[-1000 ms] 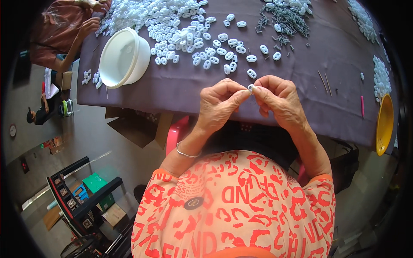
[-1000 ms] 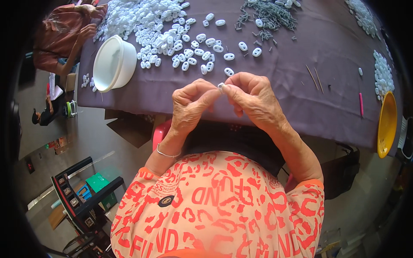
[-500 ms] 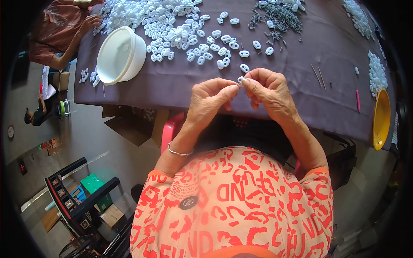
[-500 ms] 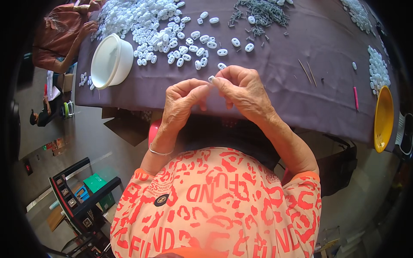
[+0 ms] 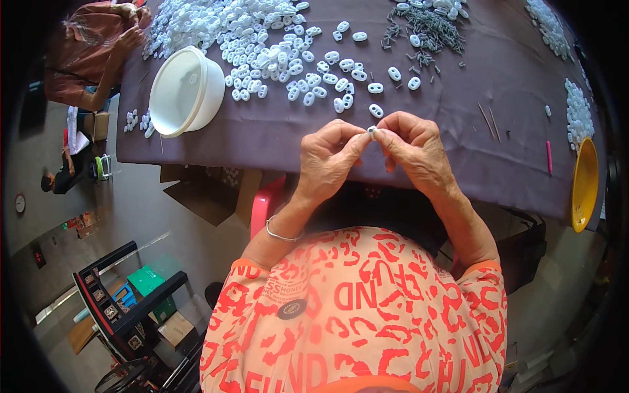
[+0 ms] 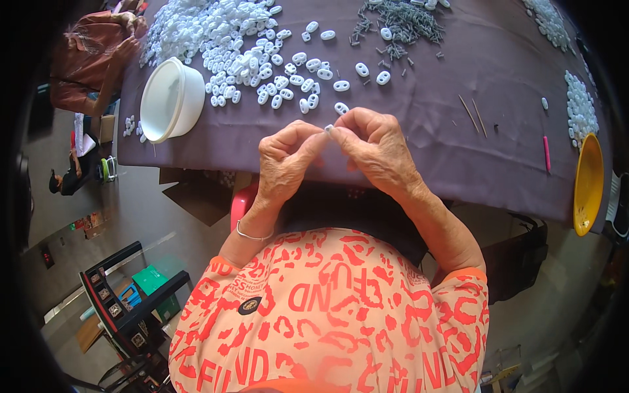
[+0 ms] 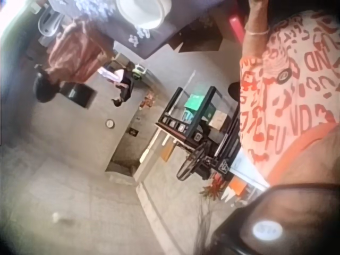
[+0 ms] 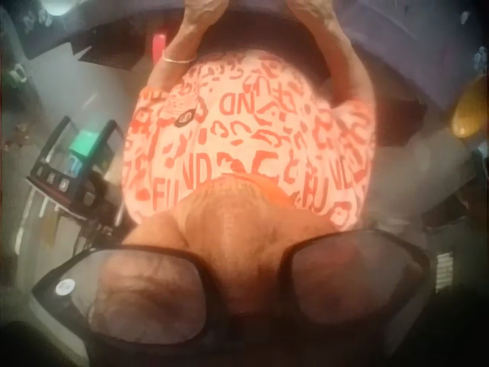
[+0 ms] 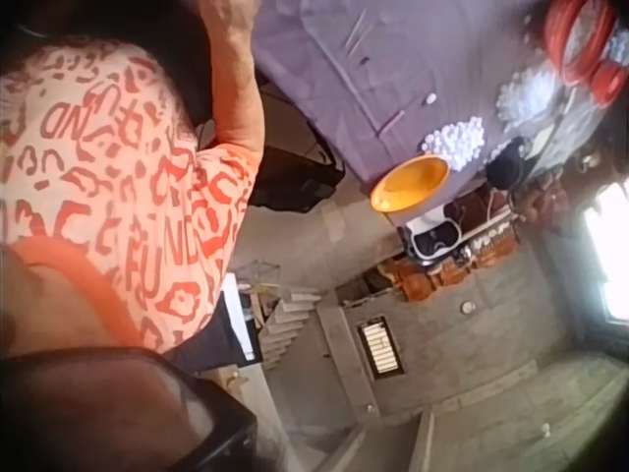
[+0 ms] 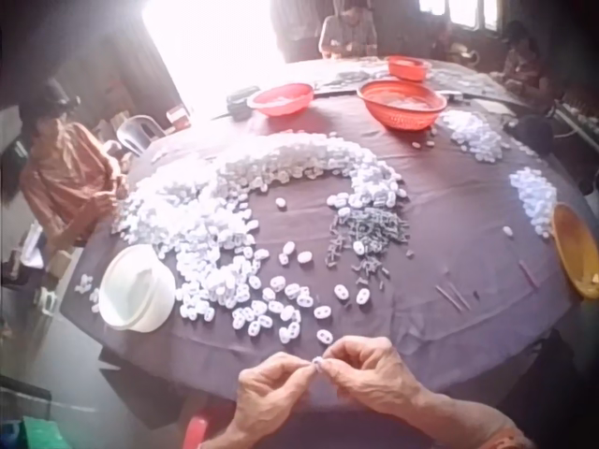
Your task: The person puts on eyeglasses, sorts plastic parts and springs on the table, and assembles the plastic components by hand.
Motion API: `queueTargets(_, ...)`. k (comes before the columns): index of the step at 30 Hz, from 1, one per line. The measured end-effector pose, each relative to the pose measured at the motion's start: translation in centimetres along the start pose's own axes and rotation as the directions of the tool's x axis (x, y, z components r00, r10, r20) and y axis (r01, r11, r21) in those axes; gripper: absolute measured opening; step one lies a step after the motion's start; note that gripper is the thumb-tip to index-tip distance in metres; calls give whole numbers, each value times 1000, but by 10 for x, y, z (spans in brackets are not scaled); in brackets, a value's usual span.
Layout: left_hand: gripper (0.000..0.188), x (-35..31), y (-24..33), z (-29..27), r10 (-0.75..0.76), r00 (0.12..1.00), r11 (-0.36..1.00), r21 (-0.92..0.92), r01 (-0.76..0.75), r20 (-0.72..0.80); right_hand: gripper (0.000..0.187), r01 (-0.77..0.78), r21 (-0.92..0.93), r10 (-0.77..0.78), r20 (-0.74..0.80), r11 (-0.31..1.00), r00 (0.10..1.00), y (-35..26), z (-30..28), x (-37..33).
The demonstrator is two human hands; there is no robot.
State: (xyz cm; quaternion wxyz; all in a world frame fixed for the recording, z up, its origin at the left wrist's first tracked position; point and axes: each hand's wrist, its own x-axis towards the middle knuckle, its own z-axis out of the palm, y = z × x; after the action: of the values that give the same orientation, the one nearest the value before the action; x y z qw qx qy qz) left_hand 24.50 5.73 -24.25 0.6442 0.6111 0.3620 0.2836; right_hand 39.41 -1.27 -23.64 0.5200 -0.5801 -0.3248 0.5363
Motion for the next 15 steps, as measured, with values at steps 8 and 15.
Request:
queueTargets(8,21,17,-3,-20,408,907,782,553,-289,-104,15,37,128,-24,-100,991,995,3,-6,1)
queueTargets(15,20,42,-7,-25,303,949,648,749,-139,-86,15,32,99,-18,-134,995,991,2,-6,3)
